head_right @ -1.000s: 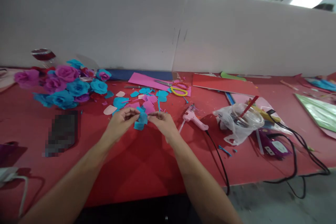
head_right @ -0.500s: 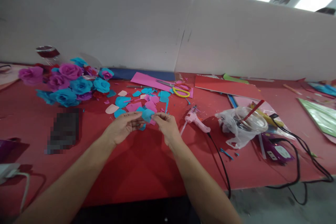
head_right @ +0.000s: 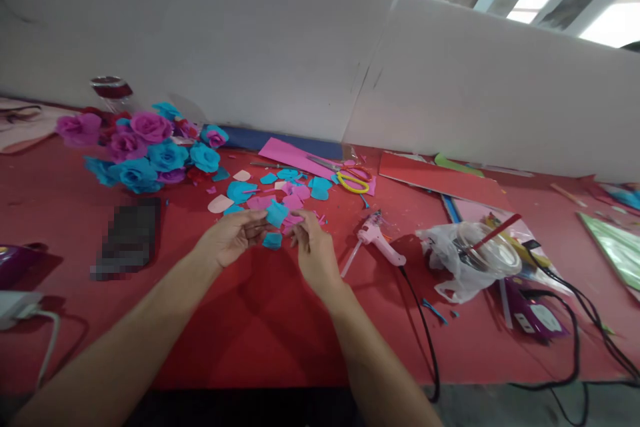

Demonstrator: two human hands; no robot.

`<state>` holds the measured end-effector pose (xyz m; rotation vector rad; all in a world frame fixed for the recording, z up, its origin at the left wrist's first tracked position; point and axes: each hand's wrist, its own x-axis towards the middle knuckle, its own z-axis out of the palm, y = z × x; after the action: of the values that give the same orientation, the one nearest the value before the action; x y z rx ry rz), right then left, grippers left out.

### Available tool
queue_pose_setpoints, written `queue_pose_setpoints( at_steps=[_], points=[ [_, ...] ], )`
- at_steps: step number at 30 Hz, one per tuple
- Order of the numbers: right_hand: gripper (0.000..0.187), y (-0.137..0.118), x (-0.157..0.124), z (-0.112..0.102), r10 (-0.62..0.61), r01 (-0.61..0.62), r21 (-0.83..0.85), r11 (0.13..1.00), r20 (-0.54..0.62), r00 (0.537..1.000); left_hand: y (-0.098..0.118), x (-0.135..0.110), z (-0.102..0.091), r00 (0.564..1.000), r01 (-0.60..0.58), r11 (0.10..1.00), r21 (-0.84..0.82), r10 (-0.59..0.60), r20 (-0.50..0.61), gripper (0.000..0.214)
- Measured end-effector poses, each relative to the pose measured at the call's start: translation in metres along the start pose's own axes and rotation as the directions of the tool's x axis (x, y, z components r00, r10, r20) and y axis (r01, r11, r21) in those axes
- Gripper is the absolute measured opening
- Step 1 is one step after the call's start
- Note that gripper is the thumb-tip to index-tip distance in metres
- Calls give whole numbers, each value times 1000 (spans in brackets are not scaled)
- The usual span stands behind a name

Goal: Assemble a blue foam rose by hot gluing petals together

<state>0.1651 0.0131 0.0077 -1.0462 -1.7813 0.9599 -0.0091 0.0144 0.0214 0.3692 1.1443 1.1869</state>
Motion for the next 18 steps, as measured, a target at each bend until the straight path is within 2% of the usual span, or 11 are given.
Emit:
queue_pose_setpoints(
  at_steps=[3,9,18],
  points=[
    [11,-2,-2,3,1,0,-40,999,5,1000,1,-1,-1,1000,17,1000,-3,-17,-5,4],
    [12,-3,-1,1,-98,73,-178,981,-140,985,3,-1,-3,1000,14,1000,-14,-14,9,4],
    [14,-2,0,4,-85,60,-163,985,-148,985,6,-4,0,1000,10,1000,-4,-10,-10,7]
  ],
)
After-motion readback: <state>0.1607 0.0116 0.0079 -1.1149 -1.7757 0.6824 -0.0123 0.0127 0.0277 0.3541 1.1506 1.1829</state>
